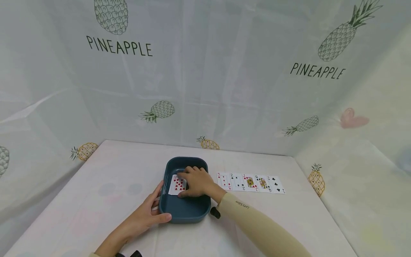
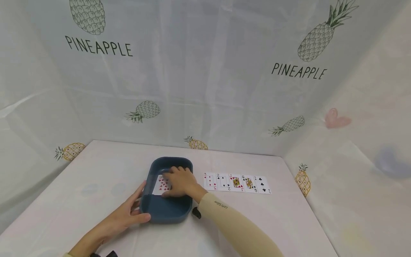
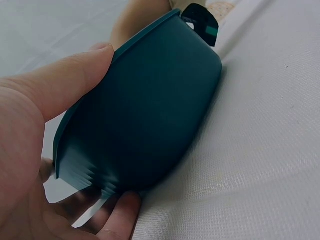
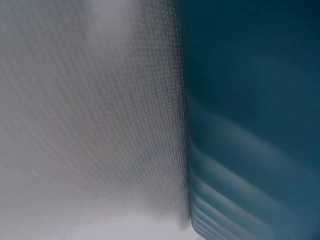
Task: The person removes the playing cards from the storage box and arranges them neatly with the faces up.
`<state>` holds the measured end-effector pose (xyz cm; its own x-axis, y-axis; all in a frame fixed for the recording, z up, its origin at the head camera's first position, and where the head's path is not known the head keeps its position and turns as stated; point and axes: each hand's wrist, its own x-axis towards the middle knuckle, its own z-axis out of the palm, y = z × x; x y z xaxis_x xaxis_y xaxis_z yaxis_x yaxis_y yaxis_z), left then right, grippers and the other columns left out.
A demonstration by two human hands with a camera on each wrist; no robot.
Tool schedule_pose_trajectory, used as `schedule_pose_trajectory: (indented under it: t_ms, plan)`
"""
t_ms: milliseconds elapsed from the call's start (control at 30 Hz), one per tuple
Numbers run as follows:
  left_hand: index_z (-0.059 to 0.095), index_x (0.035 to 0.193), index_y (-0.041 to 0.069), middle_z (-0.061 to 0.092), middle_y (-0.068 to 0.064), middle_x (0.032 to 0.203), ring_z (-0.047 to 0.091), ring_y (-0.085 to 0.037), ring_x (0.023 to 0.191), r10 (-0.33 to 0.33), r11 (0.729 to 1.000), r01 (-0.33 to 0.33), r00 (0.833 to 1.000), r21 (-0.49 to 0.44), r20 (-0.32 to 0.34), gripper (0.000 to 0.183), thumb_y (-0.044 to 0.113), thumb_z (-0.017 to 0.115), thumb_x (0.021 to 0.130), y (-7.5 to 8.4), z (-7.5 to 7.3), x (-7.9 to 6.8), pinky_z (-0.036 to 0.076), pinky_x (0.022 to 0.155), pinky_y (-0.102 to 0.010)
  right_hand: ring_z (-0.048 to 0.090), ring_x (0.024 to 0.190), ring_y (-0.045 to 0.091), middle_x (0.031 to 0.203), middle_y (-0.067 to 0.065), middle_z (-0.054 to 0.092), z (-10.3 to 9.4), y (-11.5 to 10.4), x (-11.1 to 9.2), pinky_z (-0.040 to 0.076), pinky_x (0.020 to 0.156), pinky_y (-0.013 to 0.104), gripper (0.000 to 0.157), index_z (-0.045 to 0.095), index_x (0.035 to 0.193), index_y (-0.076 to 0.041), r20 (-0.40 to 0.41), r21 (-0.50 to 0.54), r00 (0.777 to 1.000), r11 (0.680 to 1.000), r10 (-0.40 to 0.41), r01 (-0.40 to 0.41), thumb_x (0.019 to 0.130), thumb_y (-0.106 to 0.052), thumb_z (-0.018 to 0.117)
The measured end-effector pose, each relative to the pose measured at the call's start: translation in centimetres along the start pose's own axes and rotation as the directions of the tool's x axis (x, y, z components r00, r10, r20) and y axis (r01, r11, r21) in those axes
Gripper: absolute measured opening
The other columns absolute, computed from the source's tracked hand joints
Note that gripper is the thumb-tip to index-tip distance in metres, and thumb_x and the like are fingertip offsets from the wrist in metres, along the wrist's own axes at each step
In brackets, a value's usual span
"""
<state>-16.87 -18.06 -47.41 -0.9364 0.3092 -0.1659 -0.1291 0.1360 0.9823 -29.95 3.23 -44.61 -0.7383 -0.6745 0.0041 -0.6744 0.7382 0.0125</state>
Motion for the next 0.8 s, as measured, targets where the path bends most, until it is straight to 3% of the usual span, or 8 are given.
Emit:
schedule_pose_trajectory:
  t_ms: [267,633,800]
  plan:
    - [0.007,0.154,0.044,0.012,-0.013,0.160,0.043,-0.035,0.134,0.001,1.000,-0.001,1.000,0.002,0.000,0.099,0.022,0.076,0.087,-0.11,-0.07,0.13,0.051,0.096,-0.038,0.049,0.110,0.014,0.130,-0.002,0.048,-0.14,0.34,-0.22,0.042,0.089,0.034,0.083,0.049,0.145,-0.031,-0.088,0.115,0.996,0.993,-0.023,0.033,0.073,-0.062,0.076]
    - [0.007,0.154,0.044,0.011,-0.013,0.160,0.044,-0.035,0.133,0.010,1.000,-0.010,1.000,-0.007,0.013,0.099,0.021,0.075,0.087,-0.29,-0.15,0.25,0.051,0.095,-0.037,0.048,0.114,0.014,0.130,-0.005,0.048,-0.28,0.53,-0.46,0.043,0.095,0.038,0.080,0.048,0.144,-0.031,-0.119,0.177,0.992,0.983,-0.030,0.052,0.074,-0.056,0.078]
    - [0.007,0.154,0.045,0.012,-0.013,0.161,0.046,-0.035,0.132,0.007,1.000,-0.007,1.000,-0.003,0.005,0.099,0.022,0.076,0.087,-0.29,-0.14,0.25,0.052,0.094,-0.037,0.049,0.108,0.011,0.128,-0.006,0.049,-0.21,0.67,-0.39,0.046,0.091,0.033,0.081,0.049,0.143,-0.030,-0.162,0.237,0.986,0.969,-0.028,0.067,0.072,-0.056,0.079]
